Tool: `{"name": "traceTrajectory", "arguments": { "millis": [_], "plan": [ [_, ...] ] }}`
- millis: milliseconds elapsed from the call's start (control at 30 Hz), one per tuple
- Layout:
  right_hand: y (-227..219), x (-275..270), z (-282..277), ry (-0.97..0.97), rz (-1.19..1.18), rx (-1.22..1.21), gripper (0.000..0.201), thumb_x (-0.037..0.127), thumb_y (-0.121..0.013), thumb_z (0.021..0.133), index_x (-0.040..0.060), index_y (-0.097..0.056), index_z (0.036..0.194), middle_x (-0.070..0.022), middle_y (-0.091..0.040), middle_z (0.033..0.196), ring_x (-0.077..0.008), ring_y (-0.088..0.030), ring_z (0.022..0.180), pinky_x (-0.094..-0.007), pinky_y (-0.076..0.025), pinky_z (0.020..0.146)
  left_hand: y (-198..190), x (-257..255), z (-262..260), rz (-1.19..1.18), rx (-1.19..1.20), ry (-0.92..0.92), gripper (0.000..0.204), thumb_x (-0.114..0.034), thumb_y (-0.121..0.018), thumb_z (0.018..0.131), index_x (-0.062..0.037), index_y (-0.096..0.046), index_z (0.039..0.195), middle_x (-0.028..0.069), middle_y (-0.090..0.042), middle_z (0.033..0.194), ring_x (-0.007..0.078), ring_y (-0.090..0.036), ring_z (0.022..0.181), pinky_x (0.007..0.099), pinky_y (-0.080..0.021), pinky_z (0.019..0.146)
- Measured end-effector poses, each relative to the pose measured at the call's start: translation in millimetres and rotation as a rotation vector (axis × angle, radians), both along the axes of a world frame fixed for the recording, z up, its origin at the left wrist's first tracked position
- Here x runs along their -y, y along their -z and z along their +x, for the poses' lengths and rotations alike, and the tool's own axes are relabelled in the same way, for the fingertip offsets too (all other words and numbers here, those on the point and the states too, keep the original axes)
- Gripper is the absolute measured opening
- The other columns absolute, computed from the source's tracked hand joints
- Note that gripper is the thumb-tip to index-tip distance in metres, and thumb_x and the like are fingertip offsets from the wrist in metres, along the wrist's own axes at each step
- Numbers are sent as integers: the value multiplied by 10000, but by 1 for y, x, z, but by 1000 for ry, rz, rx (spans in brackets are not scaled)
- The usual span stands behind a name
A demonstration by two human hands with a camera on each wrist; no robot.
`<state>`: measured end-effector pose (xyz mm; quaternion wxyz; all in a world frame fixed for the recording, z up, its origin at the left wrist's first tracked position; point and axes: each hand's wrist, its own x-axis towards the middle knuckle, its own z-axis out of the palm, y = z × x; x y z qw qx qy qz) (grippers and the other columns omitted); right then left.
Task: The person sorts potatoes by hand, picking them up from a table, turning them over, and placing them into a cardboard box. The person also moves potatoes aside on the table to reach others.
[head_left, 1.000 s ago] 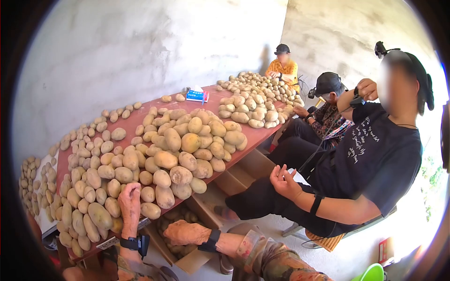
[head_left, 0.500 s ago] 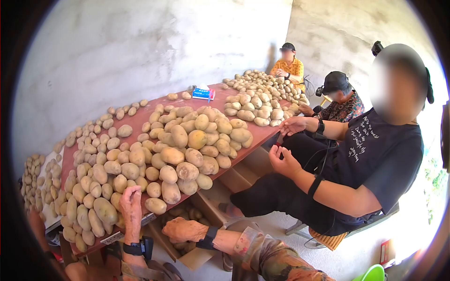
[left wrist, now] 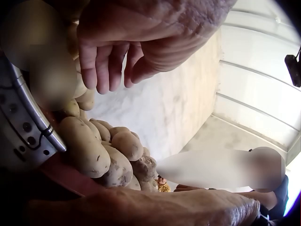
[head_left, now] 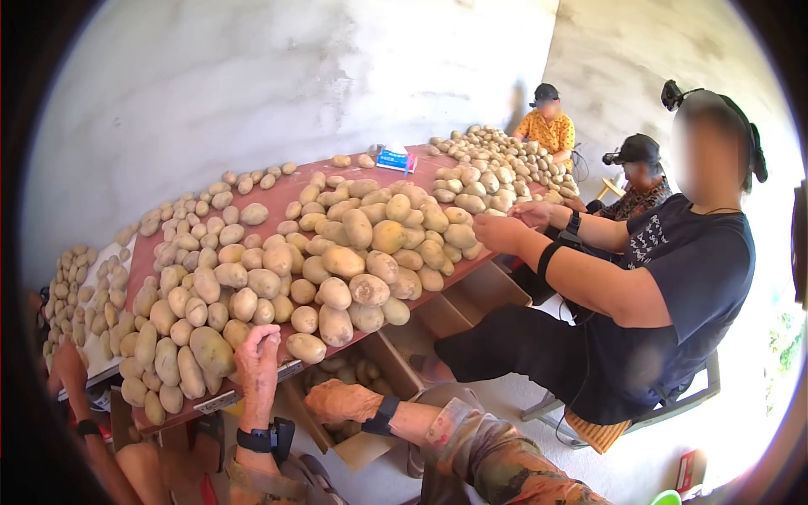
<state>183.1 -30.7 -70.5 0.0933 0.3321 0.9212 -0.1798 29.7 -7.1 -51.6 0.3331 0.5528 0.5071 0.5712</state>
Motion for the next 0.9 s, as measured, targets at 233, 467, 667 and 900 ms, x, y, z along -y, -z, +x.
{"name": "traceTrajectory", "arguments": {
  "millis": [233, 467, 667, 900],
  "plan": [
    [3, 0, -8, -16, -38, 21, 183, 110, -599, 790, 20, -724, 890, -189, -713, 906, -337, -703, 887, -412, -561, 748, -1, 1, 10, -8, 1, 14, 153, -105, -600, 910, 11, -665, 986, 55, -677, 831, 105, -623, 771, 254, -497, 708],
    [11, 2, -5, -47, -35, 23, 176, 113, -605, 792, 8, -714, 883, -191, -706, 883, -340, -697, 869, -426, -556, 736, 0, -1, 12, 40, -22, 25, 163, -113, -597, 910, 14, -664, 988, 72, -691, 831, 118, -639, 762, 266, -506, 711],
    [19, 1, 2, -81, 42, -63, 163, 97, -603, 767, -22, -691, 834, -186, -696, 828, -355, -689, 814, -433, -549, 697, -6, 3, 17, 25, -22, 53, 160, -113, -595, 915, 12, -662, 990, 70, -685, 850, 114, -633, 773, 264, -508, 715],
    [9, 7, 6, -34, 45, -78, 159, 76, -603, 759, -18, -700, 844, -197, -702, 866, -340, -698, 843, -423, -553, 696, 1, 1, 16, 1, -80, 54, 147, -99, -602, 910, 9, -663, 990, 55, -671, 837, 107, -621, 760, 260, -505, 710]
  ]
}}
